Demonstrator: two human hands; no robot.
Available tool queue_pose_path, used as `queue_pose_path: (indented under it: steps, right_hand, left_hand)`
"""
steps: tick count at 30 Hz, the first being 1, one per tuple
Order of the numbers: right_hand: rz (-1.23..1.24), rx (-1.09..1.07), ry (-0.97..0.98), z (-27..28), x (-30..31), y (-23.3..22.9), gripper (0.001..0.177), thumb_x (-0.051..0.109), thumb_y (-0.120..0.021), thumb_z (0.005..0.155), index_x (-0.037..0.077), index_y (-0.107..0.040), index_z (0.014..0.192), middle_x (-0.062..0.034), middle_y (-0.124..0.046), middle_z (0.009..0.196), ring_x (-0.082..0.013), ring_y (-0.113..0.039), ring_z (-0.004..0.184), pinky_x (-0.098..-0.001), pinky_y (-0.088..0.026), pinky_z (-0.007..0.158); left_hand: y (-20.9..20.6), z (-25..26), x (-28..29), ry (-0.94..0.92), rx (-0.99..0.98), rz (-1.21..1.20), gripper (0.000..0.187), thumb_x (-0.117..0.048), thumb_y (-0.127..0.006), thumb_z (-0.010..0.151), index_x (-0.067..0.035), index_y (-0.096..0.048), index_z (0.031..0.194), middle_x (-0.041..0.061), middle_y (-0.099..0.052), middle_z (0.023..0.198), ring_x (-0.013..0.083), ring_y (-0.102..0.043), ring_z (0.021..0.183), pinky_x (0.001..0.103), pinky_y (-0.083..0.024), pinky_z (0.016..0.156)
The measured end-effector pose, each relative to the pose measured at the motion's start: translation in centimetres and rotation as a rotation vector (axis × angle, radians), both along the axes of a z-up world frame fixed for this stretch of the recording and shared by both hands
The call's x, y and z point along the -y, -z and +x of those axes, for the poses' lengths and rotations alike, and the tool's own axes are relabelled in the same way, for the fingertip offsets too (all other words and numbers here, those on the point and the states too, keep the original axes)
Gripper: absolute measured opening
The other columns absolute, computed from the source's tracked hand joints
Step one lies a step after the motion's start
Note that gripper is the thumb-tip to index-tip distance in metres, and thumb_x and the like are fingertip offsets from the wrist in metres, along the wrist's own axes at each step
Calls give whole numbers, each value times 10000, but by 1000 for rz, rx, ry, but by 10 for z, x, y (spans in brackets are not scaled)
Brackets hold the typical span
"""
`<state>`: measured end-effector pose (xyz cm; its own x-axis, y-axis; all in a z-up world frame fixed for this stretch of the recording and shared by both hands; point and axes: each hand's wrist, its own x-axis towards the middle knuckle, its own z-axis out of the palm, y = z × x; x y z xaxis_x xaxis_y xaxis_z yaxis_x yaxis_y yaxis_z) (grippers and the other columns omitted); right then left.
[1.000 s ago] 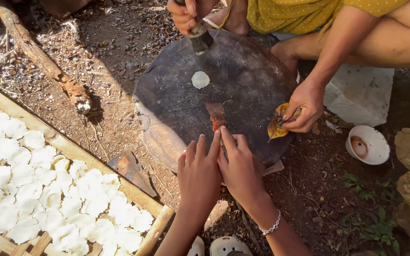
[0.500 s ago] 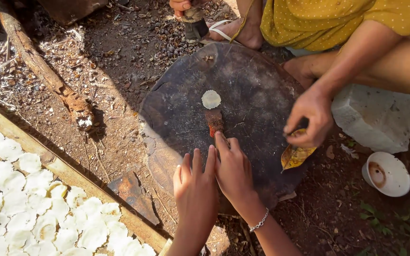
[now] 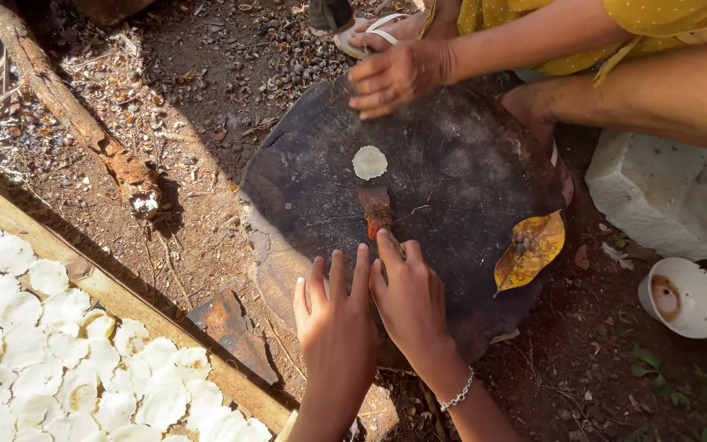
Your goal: The recorder and another person are pounding melinjo nuts with a heavy tool and flattening them to make chips, which are then placed on a woven tray to dry.
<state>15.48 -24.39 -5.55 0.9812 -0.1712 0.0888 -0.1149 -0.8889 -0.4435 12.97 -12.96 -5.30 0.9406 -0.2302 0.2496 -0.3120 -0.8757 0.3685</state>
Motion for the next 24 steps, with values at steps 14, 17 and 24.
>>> queue_pose_path:
  steps: [14, 17, 24]
  right_hand:
    - [36, 1, -10, 12, 8, -5, 444, 137, -655, 943, 9, -605, 1366, -248, -645, 1051, -424, -714, 853, -477, -572, 711]
    - [34, -1, -9, 17, 8, -2, 446, 137, -660, 939, 7, -604, 1362, -253, -645, 1054, -428, -714, 861, -483, -571, 709]
    - [4, -4, -27, 22, 8, 3, 463, 142, -667, 930, -1, -593, 1363, -267, -638, 1070, -424, -718, 862, -479, -578, 690]
  left_hand:
    - [-3, 0, 9, 8, -32, 12, 715, -139, -661, 798, -176, -496, 1493, 191, -549, 1407, 414, -466, 1322, 583, -345, 1098]
    - [2, 0, 9, -8, -34, -1, 691, -129, -661, 818, -172, -503, 1489, 187, -558, 1405, 402, -491, 1305, 556, -374, 1087]
    - [-10, -2, 4, -12, -58, -8, 722, -94, -689, 792, -168, -486, 1481, 186, -594, 1355, 400, -533, 1260, 516, -431, 1028]
